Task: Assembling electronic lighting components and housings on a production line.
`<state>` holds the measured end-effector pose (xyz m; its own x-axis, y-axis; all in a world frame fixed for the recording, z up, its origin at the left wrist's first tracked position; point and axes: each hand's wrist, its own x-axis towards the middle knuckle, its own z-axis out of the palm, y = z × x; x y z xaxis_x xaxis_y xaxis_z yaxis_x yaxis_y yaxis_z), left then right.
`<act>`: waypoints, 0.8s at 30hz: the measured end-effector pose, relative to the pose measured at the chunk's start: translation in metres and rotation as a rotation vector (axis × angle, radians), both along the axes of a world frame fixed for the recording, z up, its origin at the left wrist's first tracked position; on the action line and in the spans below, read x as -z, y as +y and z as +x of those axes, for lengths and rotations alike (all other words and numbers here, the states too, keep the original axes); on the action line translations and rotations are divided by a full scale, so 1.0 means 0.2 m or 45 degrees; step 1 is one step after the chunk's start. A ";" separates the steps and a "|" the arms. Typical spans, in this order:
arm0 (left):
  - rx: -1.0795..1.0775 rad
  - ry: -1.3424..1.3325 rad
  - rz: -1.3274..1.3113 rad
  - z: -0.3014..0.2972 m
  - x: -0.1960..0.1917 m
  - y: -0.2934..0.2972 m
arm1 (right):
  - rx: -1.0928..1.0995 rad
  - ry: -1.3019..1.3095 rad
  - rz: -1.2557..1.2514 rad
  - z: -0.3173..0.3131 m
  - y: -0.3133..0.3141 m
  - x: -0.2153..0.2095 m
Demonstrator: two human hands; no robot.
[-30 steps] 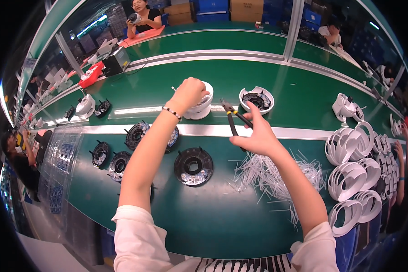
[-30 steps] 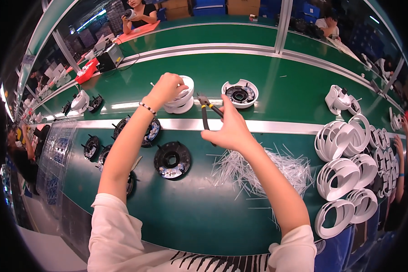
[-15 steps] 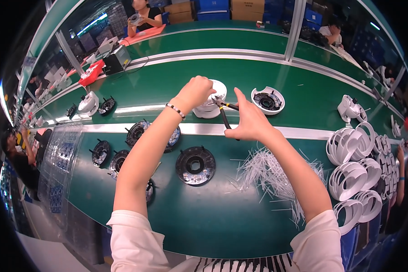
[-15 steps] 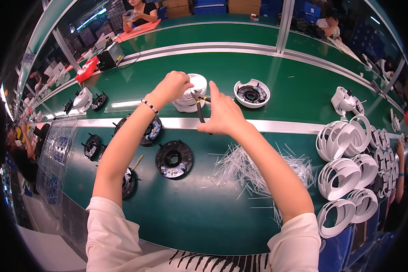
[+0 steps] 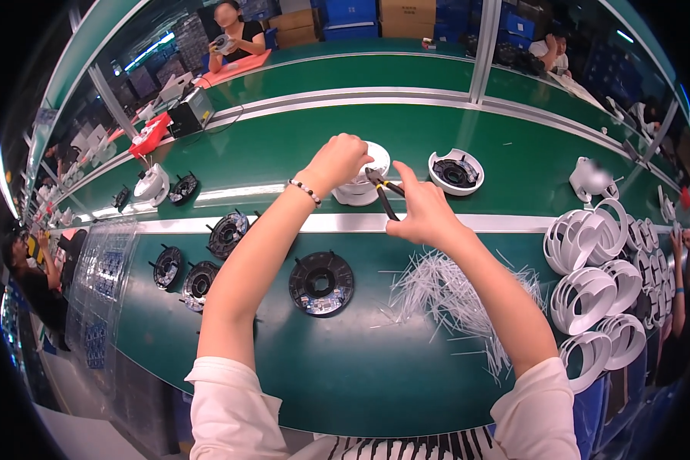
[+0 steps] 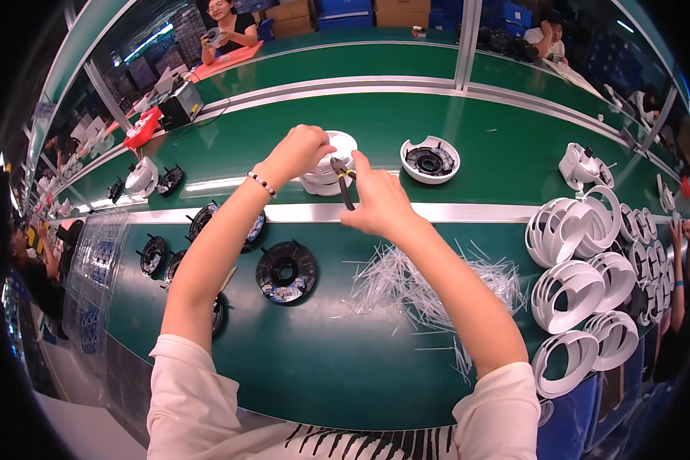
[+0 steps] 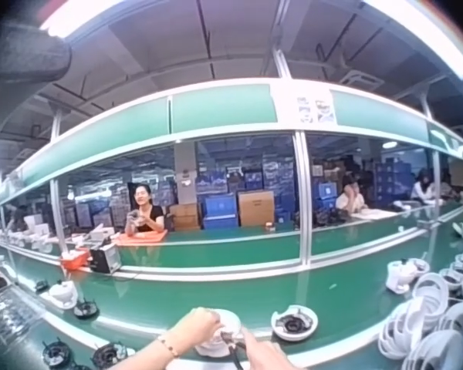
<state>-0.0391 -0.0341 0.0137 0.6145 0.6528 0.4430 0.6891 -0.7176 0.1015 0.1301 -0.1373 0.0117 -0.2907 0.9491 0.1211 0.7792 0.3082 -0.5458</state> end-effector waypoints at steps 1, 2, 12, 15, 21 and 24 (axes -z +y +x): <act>0.003 -0.019 0.056 0.00 0.00 0.00 | -0.005 0.004 0.001 0.00 -0.01 0.01; 0.013 -0.021 0.058 0.03 -0.02 -0.02 | 0.047 0.050 0.065 0.03 -0.02 0.01; 0.530 -0.873 0.260 0.36 -0.08 -0.45 | 0.315 1.406 0.573 0.35 -0.51 -0.11; 0.467 -0.019 -0.054 0.49 0.01 -0.65 | 0.120 1.269 0.804 0.40 -0.77 -0.13; 0.414 0.115 -0.306 0.24 0.01 -0.67 | 0.041 1.329 0.258 0.26 -1.15 0.13; 0.257 0.029 -0.222 -0.01 0.04 -0.68 | -0.404 1.187 -0.091 0.24 -1.20 0.20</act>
<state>-0.0420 -0.1703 0.0059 0.7484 0.5815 0.3190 0.5376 -0.8135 0.2216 0.1791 -0.3771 -0.0278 -0.3505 0.8576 0.3763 -0.0858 0.3708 -0.9248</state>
